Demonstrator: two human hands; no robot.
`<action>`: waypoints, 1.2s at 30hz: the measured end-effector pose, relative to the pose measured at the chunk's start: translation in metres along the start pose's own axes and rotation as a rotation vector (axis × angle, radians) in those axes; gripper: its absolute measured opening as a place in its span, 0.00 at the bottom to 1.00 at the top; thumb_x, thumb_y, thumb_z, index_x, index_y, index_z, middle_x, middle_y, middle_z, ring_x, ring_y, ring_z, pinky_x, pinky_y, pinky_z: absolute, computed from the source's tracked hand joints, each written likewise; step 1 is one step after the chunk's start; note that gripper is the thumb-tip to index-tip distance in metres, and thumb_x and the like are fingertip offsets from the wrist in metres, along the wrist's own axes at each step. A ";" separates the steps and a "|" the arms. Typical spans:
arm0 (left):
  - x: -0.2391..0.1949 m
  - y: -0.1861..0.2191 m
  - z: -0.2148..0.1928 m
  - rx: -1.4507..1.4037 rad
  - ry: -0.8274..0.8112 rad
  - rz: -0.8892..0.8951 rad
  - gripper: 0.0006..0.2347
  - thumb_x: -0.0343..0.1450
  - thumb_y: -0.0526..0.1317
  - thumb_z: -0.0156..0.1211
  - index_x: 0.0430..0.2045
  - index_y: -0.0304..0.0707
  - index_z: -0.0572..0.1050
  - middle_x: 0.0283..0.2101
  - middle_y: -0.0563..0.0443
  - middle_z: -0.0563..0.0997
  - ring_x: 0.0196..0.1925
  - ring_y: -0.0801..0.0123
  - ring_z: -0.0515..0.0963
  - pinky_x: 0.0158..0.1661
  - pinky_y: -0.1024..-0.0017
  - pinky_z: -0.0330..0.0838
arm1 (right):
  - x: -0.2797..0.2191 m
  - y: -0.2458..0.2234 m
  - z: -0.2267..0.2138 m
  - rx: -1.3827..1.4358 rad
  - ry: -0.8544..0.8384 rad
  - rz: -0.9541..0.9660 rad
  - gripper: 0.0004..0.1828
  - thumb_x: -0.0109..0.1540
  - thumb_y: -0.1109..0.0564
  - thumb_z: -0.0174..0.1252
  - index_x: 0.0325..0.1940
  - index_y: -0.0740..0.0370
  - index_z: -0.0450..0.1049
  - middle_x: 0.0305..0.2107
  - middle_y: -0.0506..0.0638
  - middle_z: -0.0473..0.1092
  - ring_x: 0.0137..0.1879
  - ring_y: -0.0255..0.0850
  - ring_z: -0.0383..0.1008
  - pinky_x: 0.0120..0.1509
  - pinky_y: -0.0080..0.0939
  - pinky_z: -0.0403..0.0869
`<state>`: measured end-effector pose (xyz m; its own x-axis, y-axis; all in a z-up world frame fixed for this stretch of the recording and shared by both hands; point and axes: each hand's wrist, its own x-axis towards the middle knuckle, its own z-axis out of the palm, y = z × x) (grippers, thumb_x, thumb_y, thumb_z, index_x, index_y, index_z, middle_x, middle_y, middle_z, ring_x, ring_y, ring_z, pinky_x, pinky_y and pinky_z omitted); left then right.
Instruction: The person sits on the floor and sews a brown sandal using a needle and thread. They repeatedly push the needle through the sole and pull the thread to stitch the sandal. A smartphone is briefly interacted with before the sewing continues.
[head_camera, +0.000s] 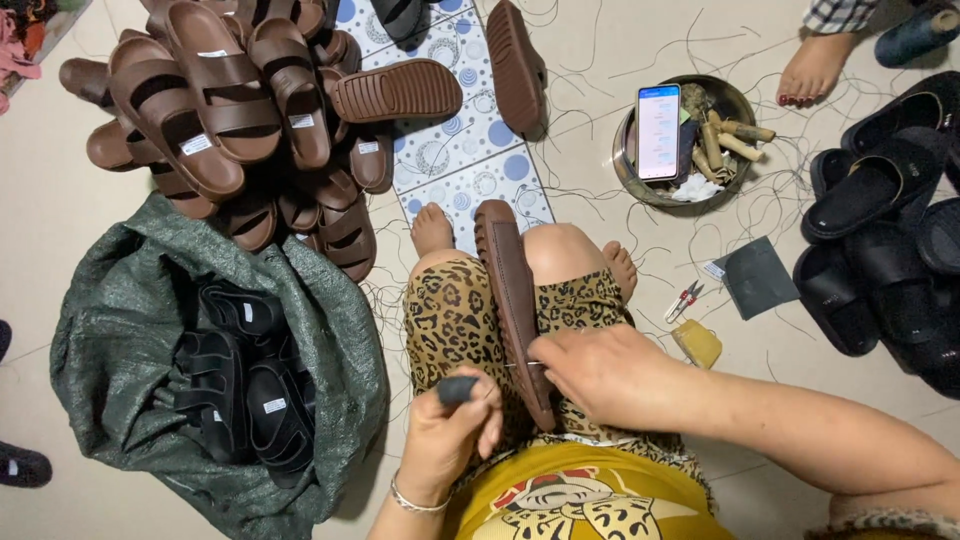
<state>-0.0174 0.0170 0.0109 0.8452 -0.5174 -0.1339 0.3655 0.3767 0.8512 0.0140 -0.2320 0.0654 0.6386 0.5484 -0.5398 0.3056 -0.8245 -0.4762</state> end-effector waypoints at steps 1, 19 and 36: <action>0.004 -0.003 0.002 0.266 0.135 -0.034 0.06 0.75 0.28 0.55 0.41 0.29 0.78 0.37 0.46 0.80 0.22 0.80 0.75 0.21 0.88 0.74 | 0.001 -0.004 -0.019 0.162 -0.132 0.111 0.14 0.71 0.47 0.47 0.59 0.50 0.63 0.39 0.49 0.74 0.39 0.46 0.78 0.43 0.55 0.80; 0.004 -0.024 -0.011 1.134 0.046 0.310 0.18 0.76 0.35 0.57 0.60 0.32 0.63 0.28 0.56 0.75 0.20 0.76 0.73 0.22 0.81 0.75 | -0.077 0.057 -0.021 0.091 -0.040 0.354 0.32 0.64 0.33 0.45 0.74 0.17 0.56 0.45 0.39 0.79 0.49 0.51 0.80 0.50 0.58 0.76; 0.007 0.000 -0.002 1.072 0.300 0.193 0.14 0.75 0.37 0.57 0.54 0.31 0.72 0.30 0.56 0.77 0.23 0.78 0.73 0.28 0.78 0.71 | -0.045 0.025 0.041 0.045 0.060 -0.091 0.18 0.60 0.63 0.55 0.54 0.56 0.69 0.36 0.47 0.71 0.29 0.40 0.74 0.25 0.45 0.75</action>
<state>-0.0111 0.0146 0.0091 0.9635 -0.2623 0.0537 -0.1828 -0.4981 0.8477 -0.0363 -0.2716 0.0498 0.6513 0.6101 -0.4512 0.3326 -0.7640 -0.5529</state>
